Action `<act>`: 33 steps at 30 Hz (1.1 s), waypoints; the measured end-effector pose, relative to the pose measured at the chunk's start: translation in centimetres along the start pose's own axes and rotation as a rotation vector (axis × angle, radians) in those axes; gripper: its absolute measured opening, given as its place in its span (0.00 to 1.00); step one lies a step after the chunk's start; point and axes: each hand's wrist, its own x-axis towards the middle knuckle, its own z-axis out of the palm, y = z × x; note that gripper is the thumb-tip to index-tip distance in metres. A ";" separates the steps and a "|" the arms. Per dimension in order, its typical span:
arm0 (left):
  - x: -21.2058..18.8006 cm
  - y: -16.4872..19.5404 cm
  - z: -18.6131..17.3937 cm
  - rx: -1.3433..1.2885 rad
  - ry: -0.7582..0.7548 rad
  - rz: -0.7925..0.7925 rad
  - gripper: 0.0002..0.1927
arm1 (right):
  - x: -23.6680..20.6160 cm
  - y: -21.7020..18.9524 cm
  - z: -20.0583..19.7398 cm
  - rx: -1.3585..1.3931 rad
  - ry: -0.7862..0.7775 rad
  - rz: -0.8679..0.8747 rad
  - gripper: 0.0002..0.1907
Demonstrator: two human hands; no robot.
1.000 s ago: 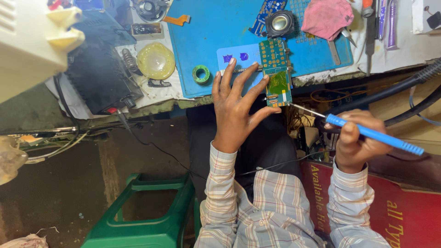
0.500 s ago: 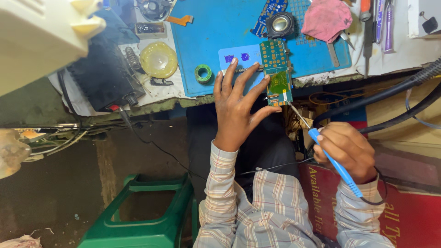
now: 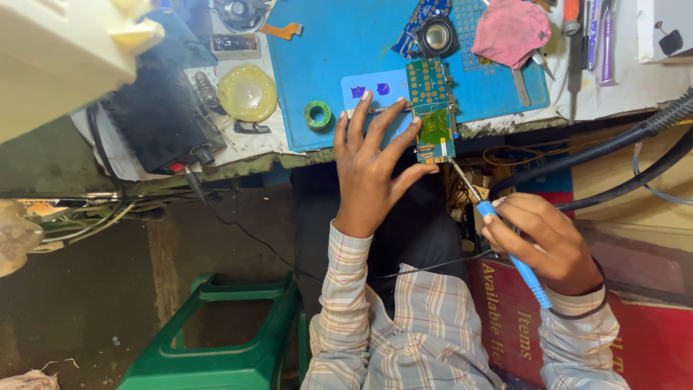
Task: The person sits at a repair workbench and solders a green circuit board held in a small jig, using a soldering iron in one hand and solder wire in the other. They reposition the board, apply solder to its edge connectors, and continue working on the board throughout the episode.
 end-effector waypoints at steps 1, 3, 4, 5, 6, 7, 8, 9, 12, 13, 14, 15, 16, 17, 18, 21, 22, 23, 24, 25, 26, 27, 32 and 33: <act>0.0 0.0 0.0 -0.001 0.002 0.001 0.33 | -0.1 0.0 0.0 0.012 0.007 0.035 0.20; 0.0 0.0 0.1 -0.003 0.004 0.002 0.33 | -0.2 0.3 0.2 0.018 0.041 0.030 0.20; 0.0 0.0 0.1 -0.004 0.005 0.004 0.33 | -0.2 0.5 0.3 0.020 0.058 0.026 0.20; 0.1 0.0 0.1 -0.004 0.007 0.006 0.33 | -0.4 0.7 0.5 0.031 0.084 0.037 0.19; 0.1 0.0 0.1 -0.002 0.009 0.007 0.33 | -0.6 0.7 0.7 0.043 0.109 0.050 0.19; 0.1 0.1 0.1 -0.001 0.009 0.006 0.33 | -0.8 0.8 0.8 0.056 0.132 0.063 0.19; 0.1 0.1 0.1 0.001 0.009 0.004 0.33 | -1.1 0.8 1.2 0.076 0.170 0.080 0.18; 0.1 0.1 0.1 0.001 0.009 0.002 0.33 | -1.3 0.9 1.6 0.098 0.210 0.095 0.17; 0.2 0.2 0.0 0.003 0.007 -0.001 0.33 | -2.1 1.3 2.8 0.105 0.310 0.105 0.16; 0.2 0.2 -0.1 0.004 0.007 0.000 0.33 | -2.3 1.5 3.1 0.098 0.340 0.103 0.15; 0.2 0.2 -0.1 0.003 0.007 0.001 0.33 | -2.7 1.6 3.3 0.096 0.345 0.119 0.15; 0.2 0.3 -0.1 0.001 0.006 0.001 0.33 | -3.1 1.6 3.5 0.093 0.349 0.135 0.15; 0.2 0.3 -0.1 -0.001 0.006 0.000 0.33 | -3.5 1.6 3.6 0.091 0.353 0.152 0.15; 0.3 0.3 -0.1 -0.003 0.006 -0.001 0.33 | -3.8 1.5 3.8 0.082 0.375 0.164 0.14; 0.2 0.4 -0.2 -0.005 0.004 -0.001 0.33 | -4.2 1.4 4.1 0.073 0.397 0.178 0.14; 0.3 0.3 -0.2 -0.010 0.008 -0.003 0.33 | -4.6 2.1 4.8 0.086 0.509 0.212 0.16; 0.2 0.3 -0.2 -0.014 0.008 -0.005 0.33 | -4.7 2.3 4.8 0.096 0.552 0.226 0.17; 0.2 0.3 -0.1 -0.018 0.007 -0.005 0.33 | -4.8 2.5 4.9 0.129 0.551 0.238 0.17; 0.2 0.3 -0.1 -0.020 0.008 -0.004 0.33 | -4.8 2.7 5.0 0.160 0.553 0.250 0.18; 0.3 0.3 -0.1 -0.020 0.009 -0.002 0.33 | -4.8 2.9 5.2 0.194 0.555 0.260 0.18; 0.3 0.3 -0.1 -0.021 0.011 -0.003 0.33 | -4.8 2.9 5.2 0.237 0.556 0.286 0.18; 0.3 0.4 -0.1 -0.020 0.011 -0.004 0.33 | -4.8 3.0 5.4 0.280 0.555 0.311 0.18; 0.3 0.4 0.0 -0.018 0.011 -0.002 0.33 | -4.4 3.5 5.4 0.325 0.569 0.332 0.20; 0.3 0.3 0.0 -0.018 0.013 -0.001 0.33 | -4.3 3.5 5.4 0.326 0.569 0.331 0.20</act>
